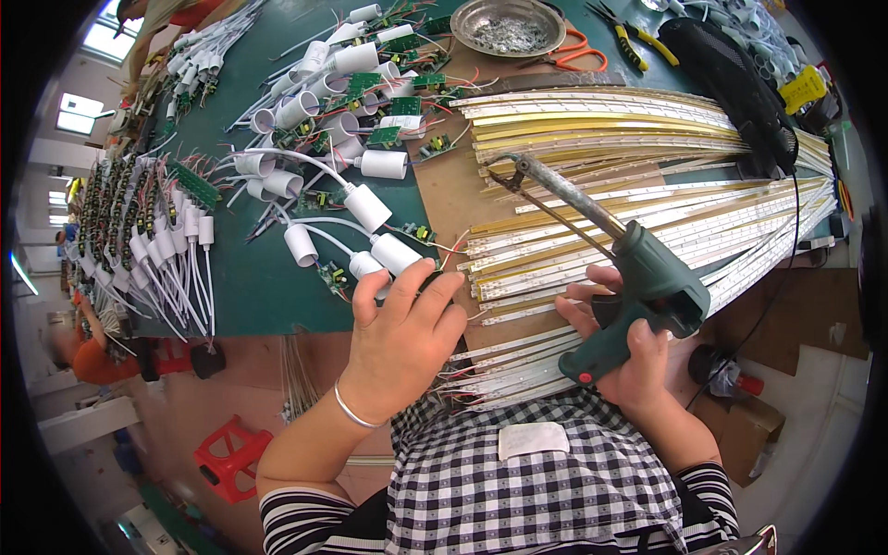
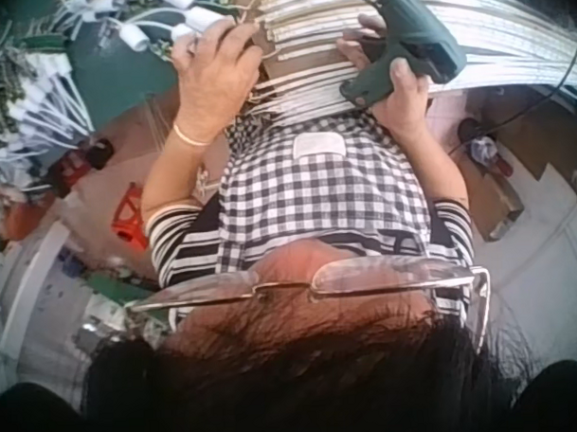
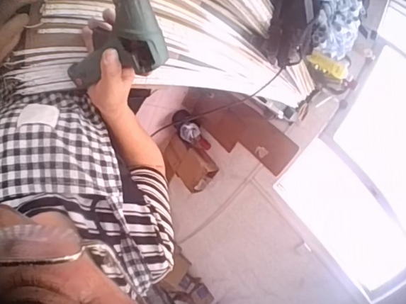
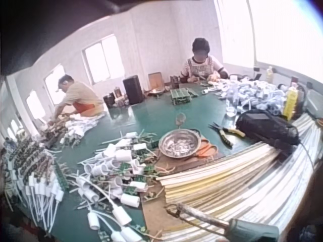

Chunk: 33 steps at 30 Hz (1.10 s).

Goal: The person aligns wires to LED strips by hand and solders the electrical connections using a soldering gun.

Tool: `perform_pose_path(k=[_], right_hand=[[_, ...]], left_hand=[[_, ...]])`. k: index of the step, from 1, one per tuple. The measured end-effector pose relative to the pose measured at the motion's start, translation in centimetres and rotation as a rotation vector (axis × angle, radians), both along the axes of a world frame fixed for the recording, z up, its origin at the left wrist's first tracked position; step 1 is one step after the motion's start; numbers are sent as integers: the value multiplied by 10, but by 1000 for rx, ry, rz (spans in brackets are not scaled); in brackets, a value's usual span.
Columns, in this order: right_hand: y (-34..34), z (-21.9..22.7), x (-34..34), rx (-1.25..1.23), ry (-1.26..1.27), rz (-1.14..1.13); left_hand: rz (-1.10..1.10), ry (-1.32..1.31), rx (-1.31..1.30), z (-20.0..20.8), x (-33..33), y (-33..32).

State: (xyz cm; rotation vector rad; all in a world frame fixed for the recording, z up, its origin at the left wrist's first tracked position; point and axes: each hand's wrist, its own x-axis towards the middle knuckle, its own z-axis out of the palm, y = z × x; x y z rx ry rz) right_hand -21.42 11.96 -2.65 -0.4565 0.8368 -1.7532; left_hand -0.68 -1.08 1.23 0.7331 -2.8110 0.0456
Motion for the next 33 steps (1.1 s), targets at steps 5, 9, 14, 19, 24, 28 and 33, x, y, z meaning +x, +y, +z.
perform_pose_path(k=[5, 9, 14, 19, 24, 28, 33], right_hand=[[-1, 2, 1, -2, 9, 10], [-3, 5, 3, 97, 37, -38], [-4, 8, 4, 104, 45, -37], [-4, 7, 5, 110, 50, -37], [-4, 6, 6, 105, 66, -33], [-4, 6, 7, 95, 90, -25], [-3, 6, 6, 91, 99, -18]], left_hand=[[-39, 98, 164, -15, 4, -3], [-9, 197, 333, -5, -4, 1], [-36, 270, 322, -17, 0, 1], [29, 281, 330, -15, -6, 4], [40, 273, 339, -14, -10, 6], [45, 264, 325, -18, -11, 7], [49, 252, 303, -18, -14, 7]])
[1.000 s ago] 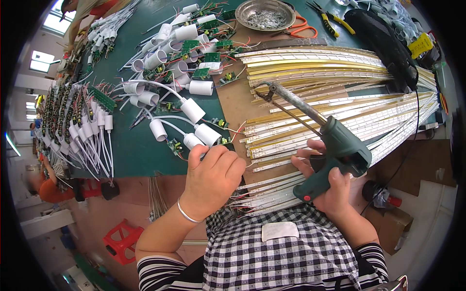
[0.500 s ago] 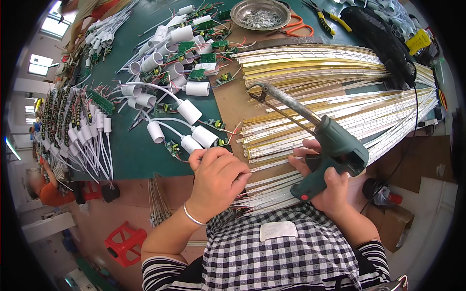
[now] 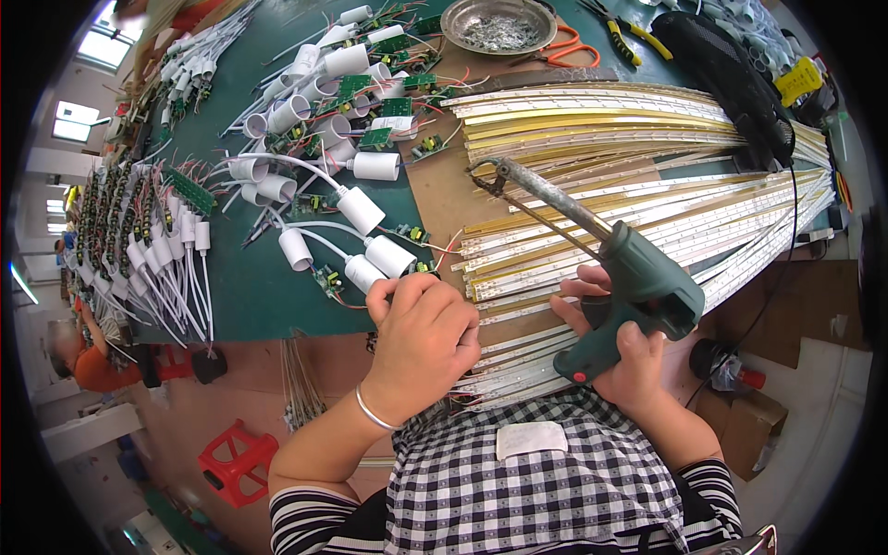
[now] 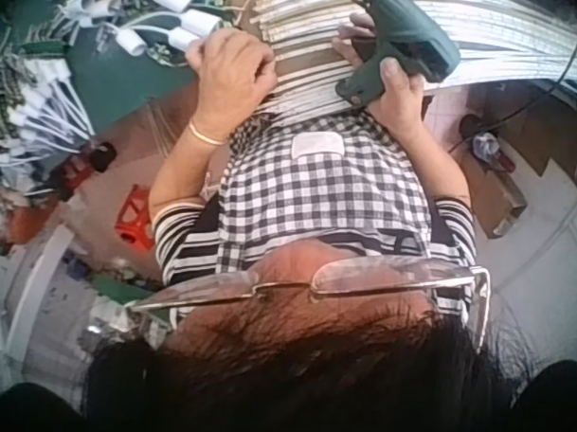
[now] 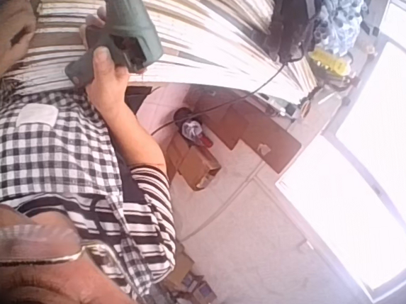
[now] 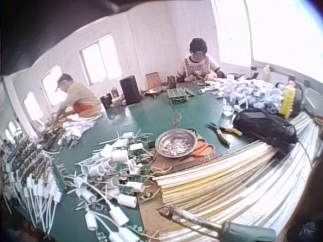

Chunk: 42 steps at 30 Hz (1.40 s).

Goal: The person aligns wires to LED strips by hand and solders the electrical connections using a soldering gun.

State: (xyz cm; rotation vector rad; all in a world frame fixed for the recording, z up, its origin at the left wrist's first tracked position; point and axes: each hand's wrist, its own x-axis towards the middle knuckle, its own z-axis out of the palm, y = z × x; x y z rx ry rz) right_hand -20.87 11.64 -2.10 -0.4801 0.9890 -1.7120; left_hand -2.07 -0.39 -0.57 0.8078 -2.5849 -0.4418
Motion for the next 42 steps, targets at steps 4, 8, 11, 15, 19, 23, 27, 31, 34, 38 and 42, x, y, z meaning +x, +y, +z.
perform_pose_path(k=[4, 8, 11, 15, 19, 23, 27, 31, 34, 38, 42], right_hand=[[2, 1, -1, 9, 7, -7], [20, 7, -9, -32, -79, -6], [51, 11, -16, 68, 90, 118], [93, 2, -38, 274, 436, 362], [90, 8, -39, 267, 821, 465], [88, -3, -40, 147, 1014, 455], [94, -3, -42, 186, 948, 484], [98, -8, -42, 158, 920, 492], [91, 1, -39, 182, 913, 473], [92, 4, -41, 132, 489, 378], [86, 4, -41, 184, 366, 153]], left_hand=[[-5, -24, 0, 3, -1, -1], [5, -35, 13, 3, 0, -2], [10, -43, 9, 4, 0, -2], [10, -55, 4, 7, -4, -3], [17, -76, -16, 7, -3, -3], [19, -70, -28, 6, -4, -3], [17, -69, -16, 7, -4, -3], [11, -62, -12, 7, -4, -3], [18, -62, -15, 6, -4, -2], [14, -66, -13, 7, -4, -3], [14, -77, -9, 9, -3, -3]])
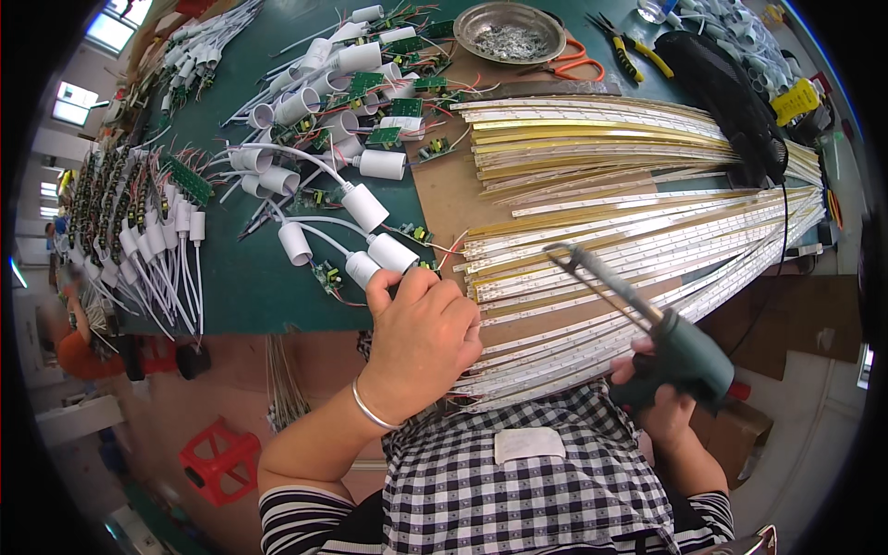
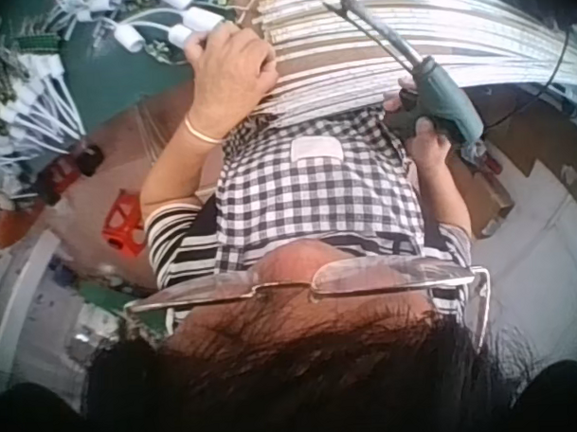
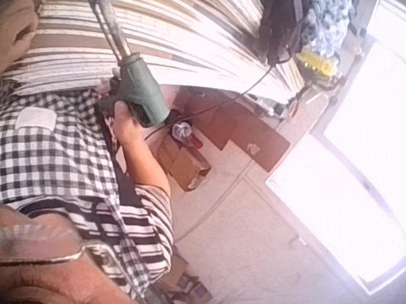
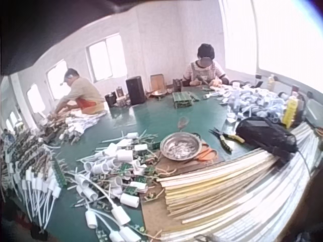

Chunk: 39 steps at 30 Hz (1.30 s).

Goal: The person aligns wires to LED strips by hand and solders the electrical connections using a soldering gun.

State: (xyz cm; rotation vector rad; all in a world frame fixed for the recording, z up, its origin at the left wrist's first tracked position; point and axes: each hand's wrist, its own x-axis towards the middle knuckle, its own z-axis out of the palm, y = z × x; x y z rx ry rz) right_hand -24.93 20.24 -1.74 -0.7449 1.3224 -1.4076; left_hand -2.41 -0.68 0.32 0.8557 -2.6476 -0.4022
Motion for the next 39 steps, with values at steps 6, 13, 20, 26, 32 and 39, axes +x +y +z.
perform_pose_path(k=[6, 13, 20, 26, 32, 39], right_hand=[[-41, 3, -8, -128, -173, -261], [-68, -6, 4, -236, -373, -264], [-72, -5, 8, -207, -320, -357], [-72, -6, 8, -239, -289, -292], [-76, -6, 8, -229, -324, -348], [-72, -10, 5, -245, -331, -277]], left_hand=[[4, 6, -12, -1, 1, -1], [27, 13, -32, -3, 0, 6], [70, -22, -77, 1, 3, 15], [146, 40, -208, 34, 43, -23], [75, -162, -14, 18, 75, -62], [26, -102, -74, 8, 75, -76]])
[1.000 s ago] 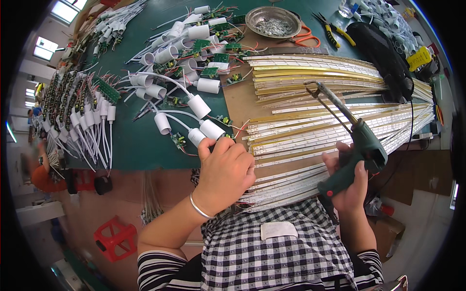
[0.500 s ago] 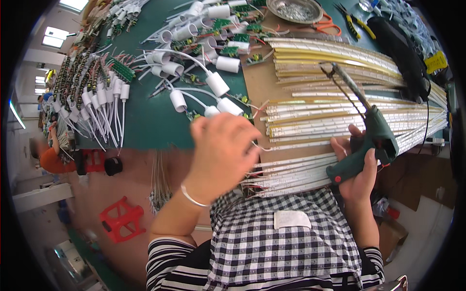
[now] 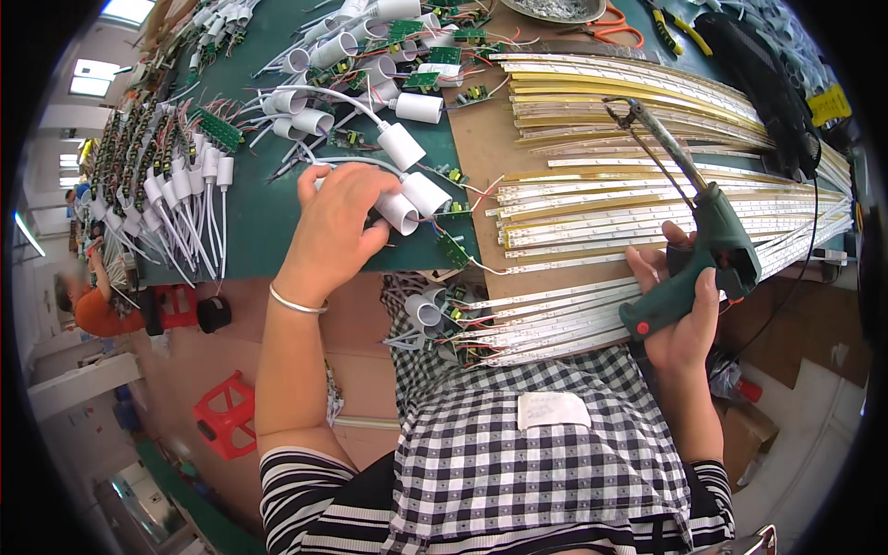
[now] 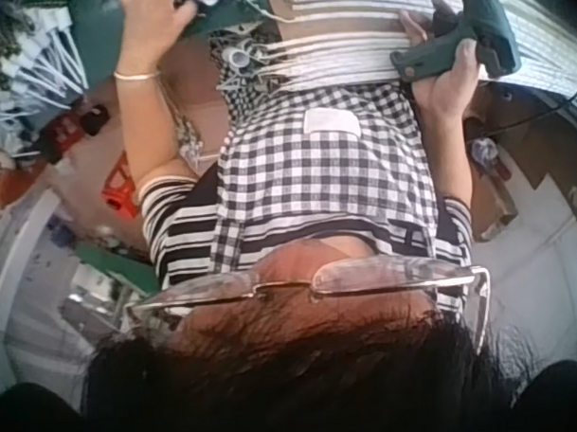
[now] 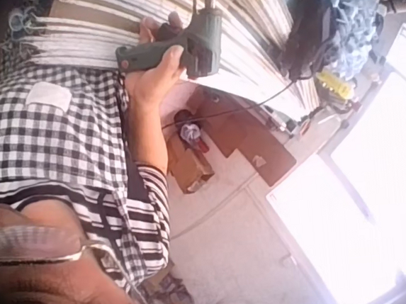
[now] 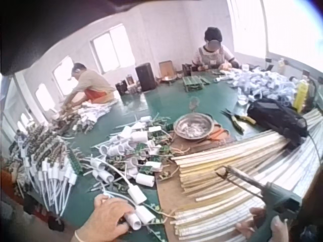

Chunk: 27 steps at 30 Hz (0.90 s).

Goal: The person aligns wires to LED strips by hand and solders the electrical connections using a soldering gun.

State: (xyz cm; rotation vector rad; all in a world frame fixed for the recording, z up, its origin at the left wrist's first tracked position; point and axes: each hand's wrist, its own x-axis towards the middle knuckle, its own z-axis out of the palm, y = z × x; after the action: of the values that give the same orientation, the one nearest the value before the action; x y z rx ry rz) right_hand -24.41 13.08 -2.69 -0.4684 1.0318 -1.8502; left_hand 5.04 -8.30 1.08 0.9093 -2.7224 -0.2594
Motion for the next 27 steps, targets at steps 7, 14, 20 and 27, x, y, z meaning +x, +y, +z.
perform_pose_path(k=[7, 14, 20, 27], right_hand=[[-4, 4, 4, 37, -24, -79], [-3, 0, 2, -12, 13, -7], [-3, -1, 1, -7, 4, -23], [-2, -2, 1, 3, -11, -25]], left_hand=[[-57, 57, -262, 31, -14, -10], [202, 247, -131, 0, -41, -36], [-88, 285, 287, -3, -20, -36], [-234, -50, -176, 4, -35, -39]])
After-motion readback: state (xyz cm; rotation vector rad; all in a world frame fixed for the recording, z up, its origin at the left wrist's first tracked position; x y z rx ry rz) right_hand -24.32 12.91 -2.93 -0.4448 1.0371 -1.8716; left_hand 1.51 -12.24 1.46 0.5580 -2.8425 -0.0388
